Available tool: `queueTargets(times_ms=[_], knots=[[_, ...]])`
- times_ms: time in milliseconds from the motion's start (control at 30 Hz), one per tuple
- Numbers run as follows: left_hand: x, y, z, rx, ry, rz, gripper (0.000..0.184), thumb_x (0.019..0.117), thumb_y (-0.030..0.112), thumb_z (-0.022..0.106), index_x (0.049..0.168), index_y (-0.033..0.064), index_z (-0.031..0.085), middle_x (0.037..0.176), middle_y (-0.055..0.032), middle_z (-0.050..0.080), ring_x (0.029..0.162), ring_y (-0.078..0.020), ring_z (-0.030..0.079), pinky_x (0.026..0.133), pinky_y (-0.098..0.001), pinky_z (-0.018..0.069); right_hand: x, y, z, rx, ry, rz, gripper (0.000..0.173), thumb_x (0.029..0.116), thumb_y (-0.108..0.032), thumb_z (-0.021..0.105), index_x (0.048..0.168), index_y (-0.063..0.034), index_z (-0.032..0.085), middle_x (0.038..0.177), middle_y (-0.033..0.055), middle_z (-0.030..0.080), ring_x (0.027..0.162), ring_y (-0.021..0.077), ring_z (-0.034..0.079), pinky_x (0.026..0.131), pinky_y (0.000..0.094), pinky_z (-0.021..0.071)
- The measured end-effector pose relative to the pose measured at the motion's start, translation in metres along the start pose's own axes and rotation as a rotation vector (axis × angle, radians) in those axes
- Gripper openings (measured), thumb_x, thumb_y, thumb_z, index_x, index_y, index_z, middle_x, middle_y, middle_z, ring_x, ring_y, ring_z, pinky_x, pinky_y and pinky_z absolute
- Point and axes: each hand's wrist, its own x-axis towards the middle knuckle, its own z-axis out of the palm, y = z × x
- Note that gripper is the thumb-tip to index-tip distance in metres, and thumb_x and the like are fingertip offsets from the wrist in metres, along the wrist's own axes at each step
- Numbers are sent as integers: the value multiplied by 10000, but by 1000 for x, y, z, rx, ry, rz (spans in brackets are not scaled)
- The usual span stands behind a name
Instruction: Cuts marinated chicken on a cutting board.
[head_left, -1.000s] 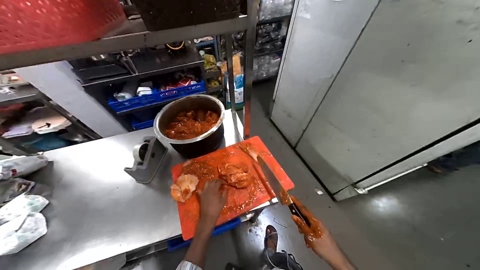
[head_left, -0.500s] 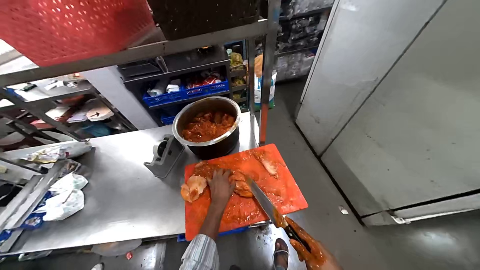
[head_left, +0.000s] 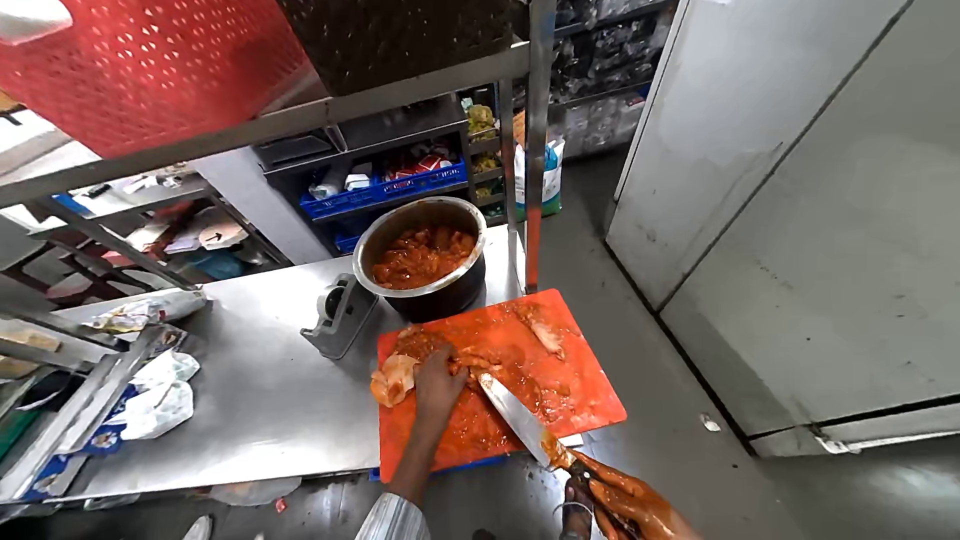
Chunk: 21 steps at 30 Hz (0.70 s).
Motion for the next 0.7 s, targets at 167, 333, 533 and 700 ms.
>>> queueTargets(times_ms=[167,333,533,700], knots=[[0,-8,1,-73,-71,-144,541,962,270,666,1434,37,541,1319,-243,630,1267,-441,567,1078,-674,386,-11,-4,-8,-8,25,-14,545,1058,-240,433,1591,-169,351,767,33,614,472,99,524,395,238,453],[-6,20,8,87,-113,-166,737,859,445,733,1488,130,510,1502,-173,508,1436,-414,403,1114,-695,305,-16,-20,4,-41,147,-23,517,1048,-157,415,1557,-85,367,749,0,650,443,71,530,377,217,448],[-4,32,15,273,-88,-151,676,873,459,754,1433,120,584,1454,-163,557,1394,-381,463,1116,-659,321,-10,-30,-5,-60,102,1,523,1054,-149,405,1569,-83,342,790,12,651,447,72,526,372,217,442],[5,25,3,292,-108,-138,480,915,351,735,1314,91,668,1330,-147,661,1285,-348,583,1109,-646,350,2,-27,-34,-44,-15,-1,534,1066,-225,432,1587,-144,348,738,22,616,450,96,515,389,243,452]])
